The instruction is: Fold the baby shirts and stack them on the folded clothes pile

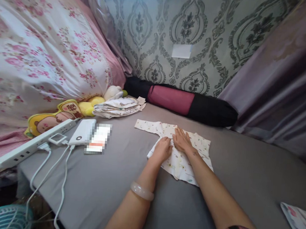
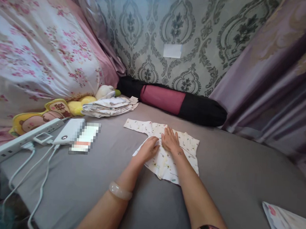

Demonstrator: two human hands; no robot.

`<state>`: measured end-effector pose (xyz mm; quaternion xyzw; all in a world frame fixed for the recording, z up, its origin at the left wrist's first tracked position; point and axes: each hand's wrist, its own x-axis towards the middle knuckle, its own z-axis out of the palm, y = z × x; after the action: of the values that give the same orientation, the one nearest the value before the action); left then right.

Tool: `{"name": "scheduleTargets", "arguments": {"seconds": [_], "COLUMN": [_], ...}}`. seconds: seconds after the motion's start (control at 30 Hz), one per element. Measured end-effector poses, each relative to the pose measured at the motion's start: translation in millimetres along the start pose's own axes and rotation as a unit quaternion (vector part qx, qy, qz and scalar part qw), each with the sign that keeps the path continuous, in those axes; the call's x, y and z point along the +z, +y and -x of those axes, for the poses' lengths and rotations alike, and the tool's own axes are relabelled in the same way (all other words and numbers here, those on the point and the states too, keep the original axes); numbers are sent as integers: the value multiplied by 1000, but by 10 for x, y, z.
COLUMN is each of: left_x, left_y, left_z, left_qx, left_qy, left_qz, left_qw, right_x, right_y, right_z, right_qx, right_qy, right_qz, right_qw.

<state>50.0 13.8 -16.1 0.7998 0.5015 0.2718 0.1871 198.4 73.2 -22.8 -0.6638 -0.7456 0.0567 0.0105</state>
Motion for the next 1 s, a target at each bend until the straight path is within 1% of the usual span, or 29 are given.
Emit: {"name": "scheduleTargets", "arguments": {"seconds": [0.07, 0.13, 0.23, 0.3, 0.37, 0.4, 0.47, 0.5, 0.57, 0.67, 0.73, 0.8, 0.83, 0.87, 0.9, 1.0], "left_x": [-2, 1, 6, -11, -55, -85, -154, -187, -247, -308, -327, -328, -321, -310, -296, -249], "left_y": [4, 5, 0, -11, -36, -59, -130, -178, -289, -444, -515, -563, -586, -609, -635, -721], "left_z": [-1, -2, -18, -42, -71, -86, -110, -119, -126, -121, -117, -118, -119, -122, -124, -129], "left_qx": [-6, -11, -26, -56, -109, -141, -210, -248, -329, -433, -462, -462, -457, -452, -447, -426], "left_qy": [3, 11, 35, 69, 116, 145, 210, 242, 295, 346, 384, 422, 437, 446, 450, 447], "left_qz": [0, 9, 47, 84, 126, 149, 200, 226, 271, 324, 366, 410, 426, 435, 438, 435], "left_qw": [1000, 1000, 998, 992, 979, 968, 934, 910, 855, 767, 710, 663, 647, 638, 637, 655], "right_x": [-13, -82, -286, -449, -583, -628, -666, -661, -619, -524, -467, -419, -397, -376, -356, -308], "right_y": [14, 19, -25, -111, -255, -349, -577, -706, -980, -1374, -1593, -1764, -1832, -1889, -1937, -2037], "right_z": [-22, -62, -158, -235, -316, -358, -445, -489, -571, -662, -707, -754, -782, -812, -843, -913], "right_qx": [1, -1, -4, 11, 22, 14, -22, -47, -94, -131, -153, -160, -154, -143, -131, -97], "right_qy": [-12, -32, -72, -87, -57, -36, -1, 3, -12, -53, -65, -64, -63, -64, -67, -86], "right_qz": [1, 0, 15, 31, 26, 17, -17, -39, -85, -143, -149, -142, -139, -138, -139, -142], "right_qw": [1000, 999, 997, 996, 998, 999, 1000, 998, 992, 980, 975, 975, 976, 978, 979, 981]}}
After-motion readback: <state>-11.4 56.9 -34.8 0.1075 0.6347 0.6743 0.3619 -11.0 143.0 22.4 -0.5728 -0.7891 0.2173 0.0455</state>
